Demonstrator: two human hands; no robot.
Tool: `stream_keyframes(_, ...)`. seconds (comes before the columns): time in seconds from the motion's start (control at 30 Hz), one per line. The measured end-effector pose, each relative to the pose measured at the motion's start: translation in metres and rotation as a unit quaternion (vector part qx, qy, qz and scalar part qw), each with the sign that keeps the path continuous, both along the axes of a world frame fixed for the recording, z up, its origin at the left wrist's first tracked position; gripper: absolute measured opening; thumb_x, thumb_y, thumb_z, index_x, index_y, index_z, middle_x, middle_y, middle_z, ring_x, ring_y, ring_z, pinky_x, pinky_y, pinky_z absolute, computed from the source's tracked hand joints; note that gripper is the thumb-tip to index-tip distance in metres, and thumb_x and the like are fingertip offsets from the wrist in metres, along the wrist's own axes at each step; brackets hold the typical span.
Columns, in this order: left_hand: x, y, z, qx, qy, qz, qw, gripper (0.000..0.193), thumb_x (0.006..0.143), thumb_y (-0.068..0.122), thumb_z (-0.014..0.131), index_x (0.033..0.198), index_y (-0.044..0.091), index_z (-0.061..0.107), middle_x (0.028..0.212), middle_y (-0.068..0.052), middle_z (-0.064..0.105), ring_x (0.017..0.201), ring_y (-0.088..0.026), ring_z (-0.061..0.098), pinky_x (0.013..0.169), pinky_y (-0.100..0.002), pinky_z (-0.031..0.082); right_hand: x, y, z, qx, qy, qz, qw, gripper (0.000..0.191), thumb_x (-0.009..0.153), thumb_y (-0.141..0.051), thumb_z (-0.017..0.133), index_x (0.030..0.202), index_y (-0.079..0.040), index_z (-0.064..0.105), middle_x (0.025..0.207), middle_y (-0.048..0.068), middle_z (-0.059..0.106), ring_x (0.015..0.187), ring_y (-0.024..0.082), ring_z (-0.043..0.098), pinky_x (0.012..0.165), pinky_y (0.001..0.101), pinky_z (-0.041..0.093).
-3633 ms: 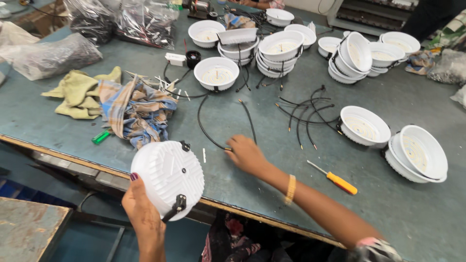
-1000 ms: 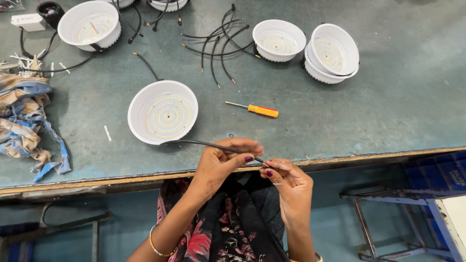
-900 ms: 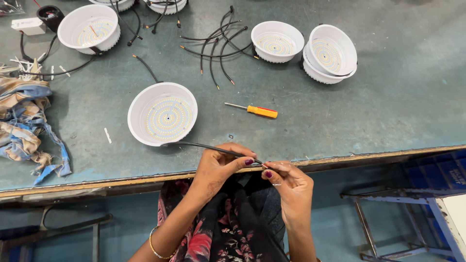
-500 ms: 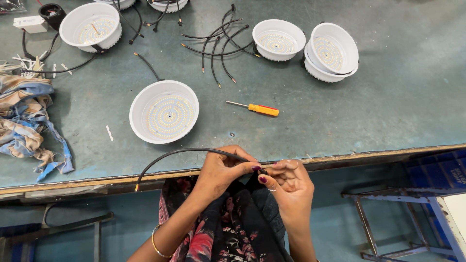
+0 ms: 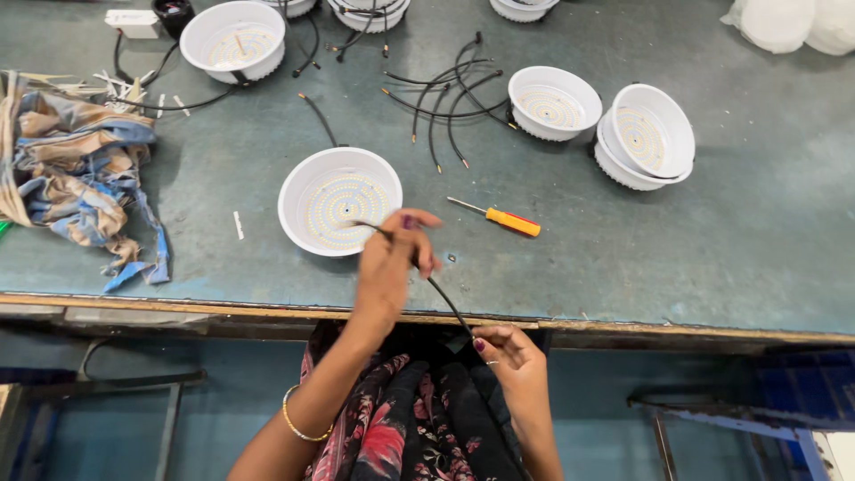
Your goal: The person assembles LED light fixtures at a workbench. They pick up a white fixture housing, use a screwdriver to fasten components, attach black wires to the LED panel, press the panel into the housing, and place finished fixtures onto stacks on the table, repeating the cycle for several units.
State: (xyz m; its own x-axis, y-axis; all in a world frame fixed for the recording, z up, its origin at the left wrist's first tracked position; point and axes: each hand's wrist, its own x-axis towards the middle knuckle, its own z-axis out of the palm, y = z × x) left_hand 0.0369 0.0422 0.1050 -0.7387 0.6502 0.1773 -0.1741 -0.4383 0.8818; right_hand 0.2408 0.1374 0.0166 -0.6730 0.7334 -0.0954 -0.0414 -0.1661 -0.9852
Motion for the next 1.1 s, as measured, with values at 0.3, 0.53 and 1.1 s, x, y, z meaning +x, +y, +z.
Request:
stream_keyframes(0.3,0.044,0.018,-0.023,-0.156,0.146,-0.191,0.958,0.028,0.109,0.022,0.041,0.098,0.005,0.061,0.06,0.004,0.042,0.053,-0.006,0.042,0.05,-0.026,0.038,-0.01,0.002,0.101,0.223,0.164,-0.039,0.96,0.033,0.093,-0.002,0.073,0.125,0.005,0.068,0.122,0.012,0.064,0.107,0.016,0.063,0.094,0.0291,0.053)
stream_keyframes(0.53,0.046,0.019,-0.018,-0.157,0.289,-0.118,0.937,0.014,0.103,0.013,0.053,0.107,0.002,0.061,0.081,-0.007,0.062,0.072,-0.022,0.062,0.069,-0.036,0.051,-0.031,0.011,0.106,0.204,0.156,-0.051,0.965,0.018,0.094,-0.004,0.074,0.108,0.006,0.074,0.113,0.012,0.065,0.099,0.015,0.062,0.088,0.0277,0.051)
stream_keyframes(1.1,-0.08,-0.03,-0.066,-0.454,0.484,0.236,0.71,0.056,0.065,0.025,0.088,0.111,0.003,0.067,0.119,-0.016,0.06,0.11,-0.037,0.056,0.09,-0.049,0.045,-0.013,0.125,0.084,-0.158,0.388,-0.072,0.905,0.027,0.103,-0.005,0.066,0.129,0.005,0.066,0.105,0.014,0.066,0.101,0.021,0.064,0.091,0.0304,0.054)
